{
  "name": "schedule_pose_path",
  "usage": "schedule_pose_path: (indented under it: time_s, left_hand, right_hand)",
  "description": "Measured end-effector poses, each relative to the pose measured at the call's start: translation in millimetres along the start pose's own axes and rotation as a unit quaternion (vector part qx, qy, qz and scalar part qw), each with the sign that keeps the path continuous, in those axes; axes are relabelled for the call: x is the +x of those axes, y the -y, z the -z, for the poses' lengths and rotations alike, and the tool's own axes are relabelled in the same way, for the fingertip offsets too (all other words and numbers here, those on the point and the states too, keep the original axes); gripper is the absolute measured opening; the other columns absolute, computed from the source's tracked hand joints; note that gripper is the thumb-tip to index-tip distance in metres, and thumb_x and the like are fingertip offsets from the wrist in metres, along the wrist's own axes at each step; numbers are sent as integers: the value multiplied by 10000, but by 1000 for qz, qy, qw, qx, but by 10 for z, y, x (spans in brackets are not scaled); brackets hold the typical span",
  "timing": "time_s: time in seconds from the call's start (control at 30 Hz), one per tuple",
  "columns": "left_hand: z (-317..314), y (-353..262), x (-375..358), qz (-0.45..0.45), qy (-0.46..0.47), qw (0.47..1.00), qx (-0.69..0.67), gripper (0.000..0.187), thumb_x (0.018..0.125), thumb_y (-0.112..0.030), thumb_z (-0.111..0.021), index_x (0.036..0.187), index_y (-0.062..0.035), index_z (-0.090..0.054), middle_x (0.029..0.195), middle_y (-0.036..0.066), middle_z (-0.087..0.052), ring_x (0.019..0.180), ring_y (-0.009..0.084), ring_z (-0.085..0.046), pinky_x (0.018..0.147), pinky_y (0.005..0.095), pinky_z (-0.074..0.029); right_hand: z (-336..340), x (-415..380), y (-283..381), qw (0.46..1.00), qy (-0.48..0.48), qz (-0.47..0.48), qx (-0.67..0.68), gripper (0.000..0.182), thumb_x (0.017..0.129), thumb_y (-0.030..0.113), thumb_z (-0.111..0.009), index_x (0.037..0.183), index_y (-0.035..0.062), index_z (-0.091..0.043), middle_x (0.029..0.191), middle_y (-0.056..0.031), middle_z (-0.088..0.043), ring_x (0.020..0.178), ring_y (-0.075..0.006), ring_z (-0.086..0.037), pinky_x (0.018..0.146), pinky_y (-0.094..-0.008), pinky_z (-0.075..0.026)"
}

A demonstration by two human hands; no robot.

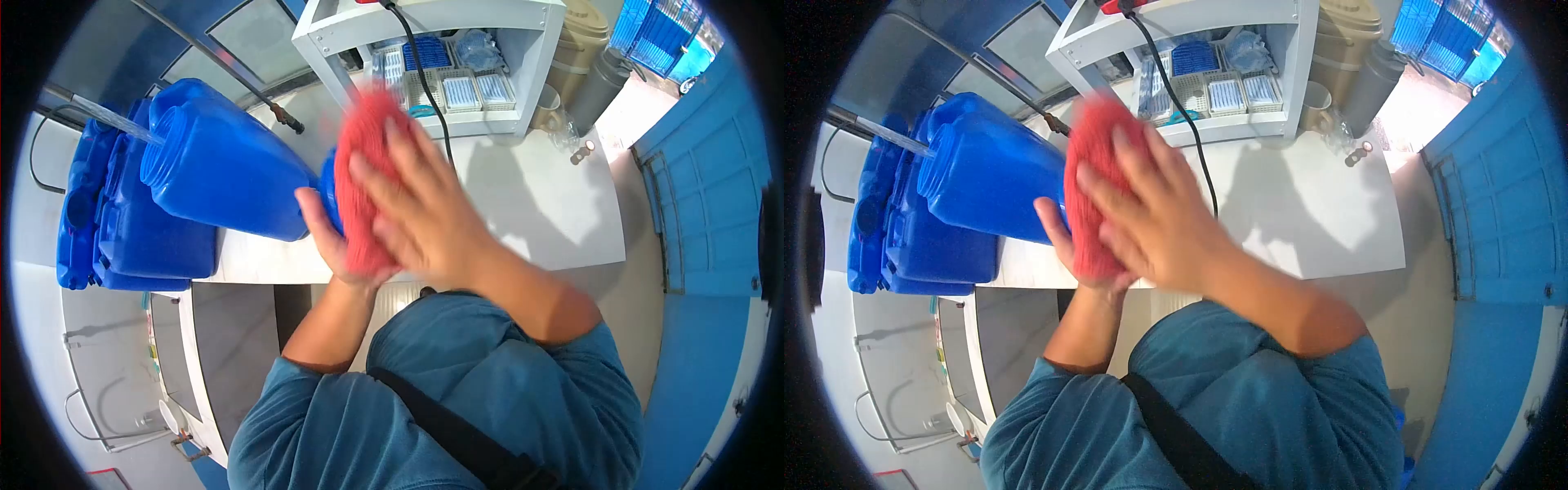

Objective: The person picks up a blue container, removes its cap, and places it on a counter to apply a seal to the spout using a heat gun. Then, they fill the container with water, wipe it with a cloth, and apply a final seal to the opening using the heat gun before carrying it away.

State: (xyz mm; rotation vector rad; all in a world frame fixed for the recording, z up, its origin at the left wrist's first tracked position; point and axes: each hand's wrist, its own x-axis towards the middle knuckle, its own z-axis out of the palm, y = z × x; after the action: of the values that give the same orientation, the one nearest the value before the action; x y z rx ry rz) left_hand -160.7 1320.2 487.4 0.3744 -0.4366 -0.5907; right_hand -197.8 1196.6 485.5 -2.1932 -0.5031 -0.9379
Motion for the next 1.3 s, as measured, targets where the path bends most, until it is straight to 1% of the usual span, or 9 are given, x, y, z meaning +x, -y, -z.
schedule_pose_path:
  time_s: [0.1,0.23,0.3,0.5,0.7,0.77,0.9,1.1,1.3]
  left_hand:
    - [80,-41,-3,-26,-67,997,6,845,945,-715,-306,1568,-151,-226,1581,134,-315,1448,304,-330,1196,479,-254]
    - [89,272,-91,-3,136,984,-113,914,906,-738,-381,1577,-144,-205,1611,122,-265,1477,325,-271,1204,488,-237]
    - [-168,143,-21,3,-75,992,104,838,941,-723,-311,1565,-168,-241,1583,126,-313,1453,313,-318,1195,487,-253]
    - [271,254,-204,14,-88,995,51,812,976,-646,-346,1559,-93,-229,1589,111,-302,1468,297,-297,1195,461,-255]
    - [-140,337,-362,-20,-53,963,265,1070,892,-712,-483,1572,-8,-52,1623,165,-163,1480,289,-245,1189,441,-236]
    - [-305,492,-183,-217,-65,890,396,1122,839,-732,-528,1587,-88,4,1638,148,-127,1493,324,-211,1206,474,-196]
    - [30,203,28,-360,132,628,677,1020,819,-656,-612,1567,-63,-249,1567,290,-218,1432,461,-268,1150,566,-219]
    - [-336,15,-59,-86,209,501,836,813,707,-519,-743,1426,-214,-517,1470,216,-383,1350,476,-352,1077,606,-281]
    - [-412,78,-207,-22,253,505,825,798,635,-426,-833,1371,-251,-579,1488,173,-380,1383,432,-334,1086,574,-277]
  right_hand:
    - [57,-52,373,994,103,23,-34,558,985,425,-510,1472,156,-469,1556,-255,-294,1420,-535,-250,1153,-597,-236]
    - [186,284,16,996,36,-47,-60,574,996,457,-481,1486,160,-454,1571,-256,-273,1447,-503,-224,1150,-620,-200]
    - [113,145,-56,997,-15,-75,-29,546,1010,426,-454,1490,166,-450,1576,-244,-275,1448,-491,-227,1152,-625,-176]
    - [97,21,321,997,73,26,-17,573,934,395,-571,1448,156,-485,1562,-220,-300,1431,-522,-220,1078,-731,-185]
    - [87,132,-224,989,-13,-56,135,496,1027,368,-451,1440,94,-482,1526,-176,-409,1348,-377,-461,1130,-434,-340]
    - [-168,-33,-119,821,-75,-182,537,520,1063,346,-408,1501,68,-373,1449,-142,-491,1362,-264,-446,1143,-390,-330]
    - [-227,-193,412,668,-162,-368,626,600,1063,455,-326,1527,76,-308,1546,-114,-356,1413,-240,-369,1181,-364,-278]
    - [-188,-720,24,324,-133,-284,893,591,1058,444,-327,1521,76,-318,1543,-114,-368,1395,-262,-399,1170,-376,-303]
    - [34,-926,-367,363,-125,-342,858,593,1052,442,-323,1519,76,-324,1535,-121,-390,1351,-302,-455,1145,-417,-348]
